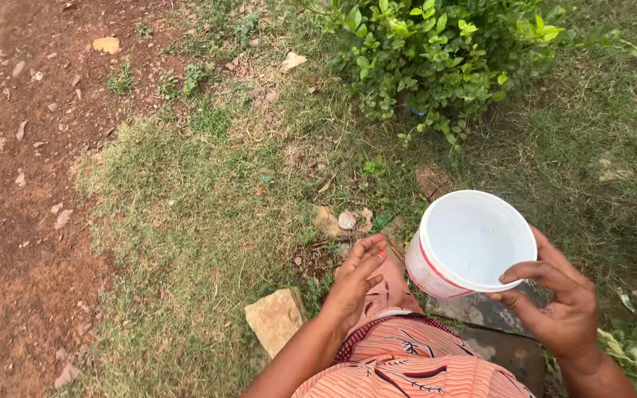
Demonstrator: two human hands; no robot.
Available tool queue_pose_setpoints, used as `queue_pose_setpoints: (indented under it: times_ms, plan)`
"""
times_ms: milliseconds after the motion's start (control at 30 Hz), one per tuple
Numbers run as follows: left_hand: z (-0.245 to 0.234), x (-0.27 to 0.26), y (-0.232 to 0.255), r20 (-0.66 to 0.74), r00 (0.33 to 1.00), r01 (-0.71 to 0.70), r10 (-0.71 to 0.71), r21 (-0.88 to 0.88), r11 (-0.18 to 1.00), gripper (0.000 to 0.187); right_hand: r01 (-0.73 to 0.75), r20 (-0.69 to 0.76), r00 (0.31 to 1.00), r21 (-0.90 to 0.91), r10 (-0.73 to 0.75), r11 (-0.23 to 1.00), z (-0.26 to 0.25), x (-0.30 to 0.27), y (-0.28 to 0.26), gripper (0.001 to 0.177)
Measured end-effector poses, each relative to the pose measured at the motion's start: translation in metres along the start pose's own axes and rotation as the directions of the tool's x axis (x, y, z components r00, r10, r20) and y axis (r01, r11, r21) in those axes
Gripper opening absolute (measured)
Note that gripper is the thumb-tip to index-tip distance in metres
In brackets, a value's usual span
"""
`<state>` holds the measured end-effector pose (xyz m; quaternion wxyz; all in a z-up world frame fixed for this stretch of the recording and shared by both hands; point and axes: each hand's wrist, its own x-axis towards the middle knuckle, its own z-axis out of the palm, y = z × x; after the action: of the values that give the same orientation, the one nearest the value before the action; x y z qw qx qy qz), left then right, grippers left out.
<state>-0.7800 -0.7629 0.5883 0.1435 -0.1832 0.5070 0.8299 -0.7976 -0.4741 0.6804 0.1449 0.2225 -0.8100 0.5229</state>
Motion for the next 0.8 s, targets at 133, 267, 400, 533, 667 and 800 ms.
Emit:
queue_pose_setpoints:
  times_ms: [133, 267, 400, 533, 667, 800]
  plan:
    - [0.008, 0.07, 0.03, 0.102, 0.987, 0.138, -0.125, -0.137, 0.981, 0.052, 0.029, 0.046, 0.999, 0.005, -0.03, 1.0, 0.025, 0.061, 0.023, 0.031]
    - [0.004, 0.104, 0.061, 0.186, 0.977, 0.142, -0.105, -0.2, 0.969, 0.06, 0.035, 0.092, 0.995, 0.068, -0.041, 0.997, 0.046, 0.121, 0.028, 0.029]
    - [-0.01, 0.127, 0.091, 0.269, 0.959, 0.051, 0.085, -0.462, 0.885, 0.073, 0.084, 0.114, 0.988, 0.175, -0.105, 0.981, 0.079, 0.18, 0.028, 0.026]
    - [-0.028, 0.157, 0.118, 0.305, 0.938, 0.098, 0.167, -0.692, 0.715, 0.086, 0.053, 0.126, 0.987, 0.341, -0.102, 0.938, 0.117, 0.229, 0.026, 0.024]
    - [-0.05, 0.194, 0.161, 0.268, 0.928, 0.006, 0.259, -0.707, 0.708, 0.087, 0.077, 0.141, 0.981, 0.342, -0.133, 0.937, 0.165, 0.276, 0.024, 0.022]
    - [-0.096, 0.237, 0.211, 0.298, 0.918, 0.024, 0.26, -0.698, 0.716, 0.086, 0.144, 0.14, 0.973, 0.264, -0.185, 0.954, 0.228, 0.325, 0.025, 0.022]
